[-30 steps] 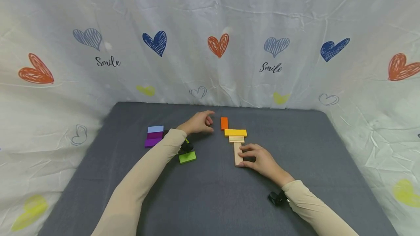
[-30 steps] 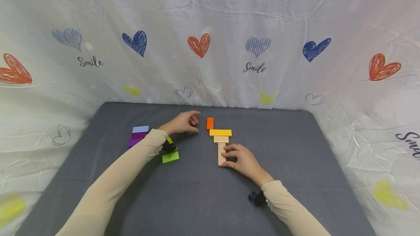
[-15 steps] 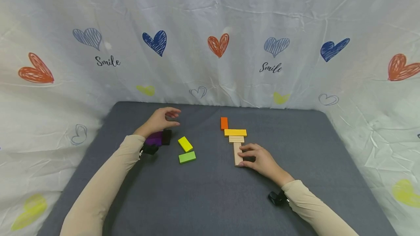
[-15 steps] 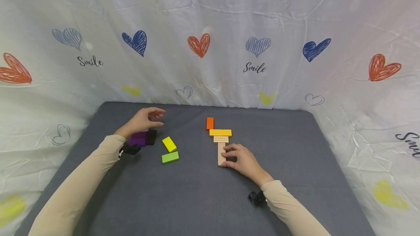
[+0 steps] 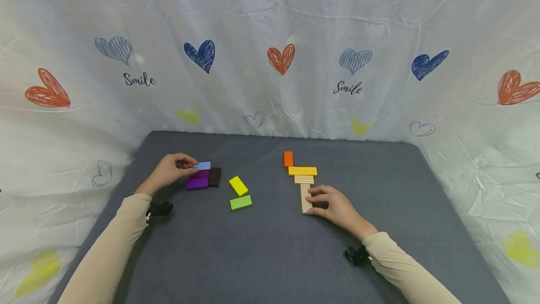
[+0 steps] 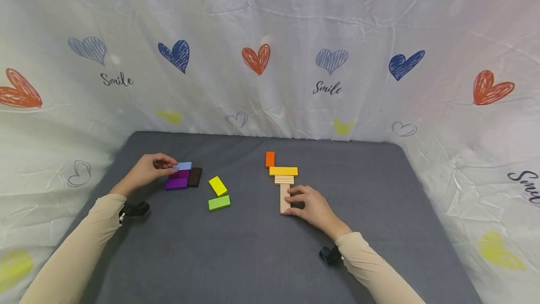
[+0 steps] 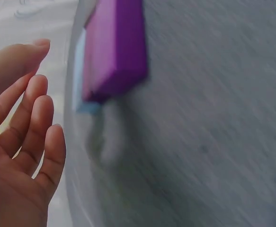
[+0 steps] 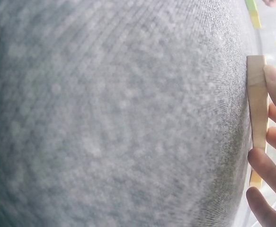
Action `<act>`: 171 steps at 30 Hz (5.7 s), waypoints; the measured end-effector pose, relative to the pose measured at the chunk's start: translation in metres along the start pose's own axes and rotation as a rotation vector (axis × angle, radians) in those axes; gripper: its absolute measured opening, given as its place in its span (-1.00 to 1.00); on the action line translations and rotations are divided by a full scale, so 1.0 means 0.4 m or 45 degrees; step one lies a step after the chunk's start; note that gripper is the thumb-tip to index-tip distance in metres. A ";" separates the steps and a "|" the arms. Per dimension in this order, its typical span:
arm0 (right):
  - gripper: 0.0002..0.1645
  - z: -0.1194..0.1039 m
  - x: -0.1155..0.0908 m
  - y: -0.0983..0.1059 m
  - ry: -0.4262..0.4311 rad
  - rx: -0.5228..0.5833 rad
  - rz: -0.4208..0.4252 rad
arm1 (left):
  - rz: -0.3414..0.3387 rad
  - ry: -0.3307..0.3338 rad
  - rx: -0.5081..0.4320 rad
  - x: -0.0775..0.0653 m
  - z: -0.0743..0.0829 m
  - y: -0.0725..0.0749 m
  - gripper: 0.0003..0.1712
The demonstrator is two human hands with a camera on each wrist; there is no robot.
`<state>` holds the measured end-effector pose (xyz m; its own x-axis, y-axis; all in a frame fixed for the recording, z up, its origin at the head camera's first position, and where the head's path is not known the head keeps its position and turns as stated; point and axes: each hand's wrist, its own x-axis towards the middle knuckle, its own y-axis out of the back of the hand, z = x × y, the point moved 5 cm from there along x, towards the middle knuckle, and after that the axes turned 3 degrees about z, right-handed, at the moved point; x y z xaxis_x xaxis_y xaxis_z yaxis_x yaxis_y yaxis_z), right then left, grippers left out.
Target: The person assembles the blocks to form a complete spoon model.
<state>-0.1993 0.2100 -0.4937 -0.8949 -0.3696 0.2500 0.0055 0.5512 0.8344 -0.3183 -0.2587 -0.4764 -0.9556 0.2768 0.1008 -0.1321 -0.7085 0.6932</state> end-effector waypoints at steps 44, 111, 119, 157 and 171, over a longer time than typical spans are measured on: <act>-0.51 0.005 0.001 -0.005 0.010 -0.025 0.019 | -0.089 -0.048 0.145 -0.040 -0.072 -0.004 -0.45; -0.54 0.012 0.003 -0.004 -0.036 -0.004 -0.026 | -0.094 -0.270 0.036 0.276 0.387 -0.428 -0.59; -0.55 0.008 0.002 -0.003 -0.026 0.006 -0.013 | -0.113 -0.246 0.051 0.298 0.432 -0.498 -0.59; -0.54 0.002 0.004 0.001 -0.007 0.015 0.004 | -0.150 -0.159 0.099 0.303 0.441 -0.549 -0.63; -0.55 0.002 0.004 0.000 -0.014 0.018 0.006 | -0.211 -0.169 0.128 0.301 0.453 -0.546 -0.64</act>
<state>-0.2010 0.2102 -0.4938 -0.8996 -0.3591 0.2485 0.0034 0.5632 0.8263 -0.3569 0.0471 -0.4862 -0.8791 0.4717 0.0684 -0.2511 -0.5802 0.7748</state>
